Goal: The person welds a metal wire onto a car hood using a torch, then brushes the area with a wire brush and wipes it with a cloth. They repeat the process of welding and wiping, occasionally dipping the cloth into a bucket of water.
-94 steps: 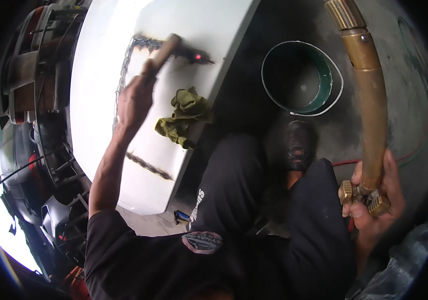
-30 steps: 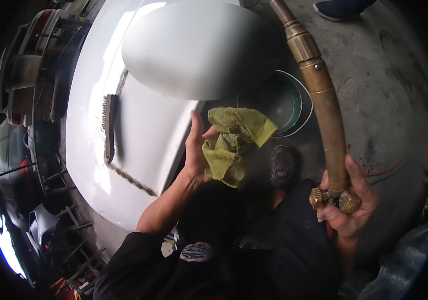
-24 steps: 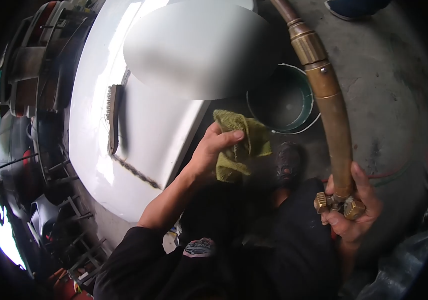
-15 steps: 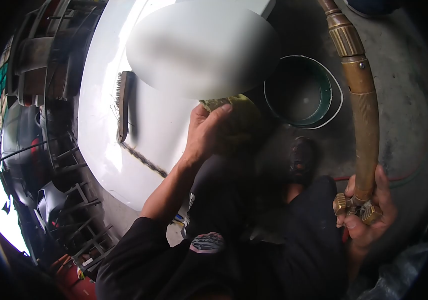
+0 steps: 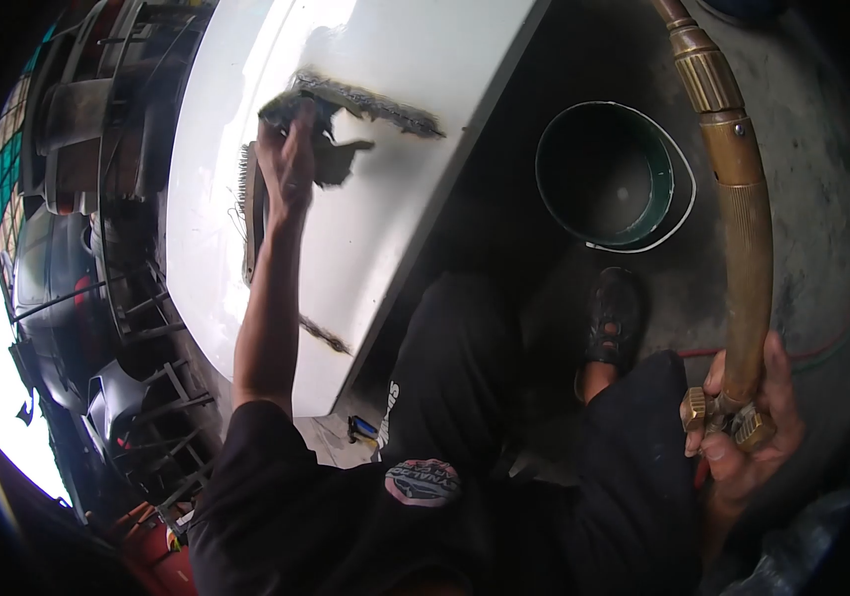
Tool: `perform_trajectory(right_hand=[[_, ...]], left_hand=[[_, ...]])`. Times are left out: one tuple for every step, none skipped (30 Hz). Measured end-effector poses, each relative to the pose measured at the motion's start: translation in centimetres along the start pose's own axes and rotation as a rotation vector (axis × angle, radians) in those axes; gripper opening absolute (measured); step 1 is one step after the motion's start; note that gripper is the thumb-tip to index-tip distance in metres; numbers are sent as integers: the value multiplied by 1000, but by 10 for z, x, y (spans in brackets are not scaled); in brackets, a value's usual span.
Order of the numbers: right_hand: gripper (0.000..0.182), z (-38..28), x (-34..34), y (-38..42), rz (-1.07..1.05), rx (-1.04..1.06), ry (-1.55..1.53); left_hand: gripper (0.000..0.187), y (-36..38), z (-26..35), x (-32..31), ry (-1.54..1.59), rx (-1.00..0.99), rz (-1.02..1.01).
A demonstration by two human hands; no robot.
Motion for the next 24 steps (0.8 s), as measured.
perform_trajectory(right_hand=[[92,0,0,0,3,-1,0],[92,-1,0,0,13,-2,16],[93,-1,0,0,23,-6,33],[93,-2,-1,-1,26,-10,35],[93,-3,-3,-4,28,-6,31],[94,-4,-6,-4,28,-5,25],[94,-5,-9,-4,20,-15,25],[95,-5,-10,-8,7,-3,27],[95,-6,-11,-12,-4,13,29],[95,-5,-10,-12,-4,14,29],[95,-4,-9,-10,-12,28,33],[95,-3,-8,-6,-17,38,36],[95,-2,-8,-3,-11,34,34],[95,-3,-8,-1,-7,30,16],[95,-3,-7,0,2,32,-3],[95,-1,-4,3,13,33,-8],[95,1,-1,5,40,35,-11],[95,4,0,7,61,32,-17],[95,4,-2,6,60,27,-25],[96,2,-3,0,57,22,-8],[96,0,-4,-4,52,18,12],[96,-2,-5,-6,43,33,16],[97,-2,-4,-5,40,56,30],[97,0,-2,-3,39,64,44]], left_hand=[[32,-22,0,6,-280,54,31],[32,-36,-1,6,-430,31,-90],[33,-40,-27,-6,-742,-92,-161],[34,-31,-59,-24,-1051,-220,-231],[32,-2,-70,-52,-810,-458,-134],[31,33,-67,-83,-560,-680,-36],[32,61,-41,-105,-699,-564,-276],[35,70,-17,-118,-829,-451,-501],[36,62,-18,-112,-793,-455,-482],[37,53,-26,-99,-754,-455,-477],[40,34,-62,-72,-744,-666,-297],[47,1,-90,-44,-812,-832,-143],[52,-36,-93,-24,-997,-611,-140],[36,-79,-116,15,-1140,-417,-279],[24,-93,-61,25,-706,203,-177],[28,-104,-30,24,-940,149,30],[26,-97,-8,16,-839,179,-41],[24,-78,20,2,-742,215,-108],[16,-62,-49,-2,-509,-175,-153],[23,-16,-49,-43,-719,-711,-186],[38,37,-29,-82,-659,-571,-313],[35,64,1,-111,-444,-371,-548],[31,89,6,-139,-261,-310,-578],[30,102,53,-143,-223,-150,-762]])
Point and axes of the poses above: each hand's wrist, its own y-axis away from the middle knuckle, its own x-axis out of the back of the hand, z = x × y, the point moved 2 cm from there along -y, towards the middle knuckle, and after that the axes turned 3 degrees about -x, right-handed, at the moved point
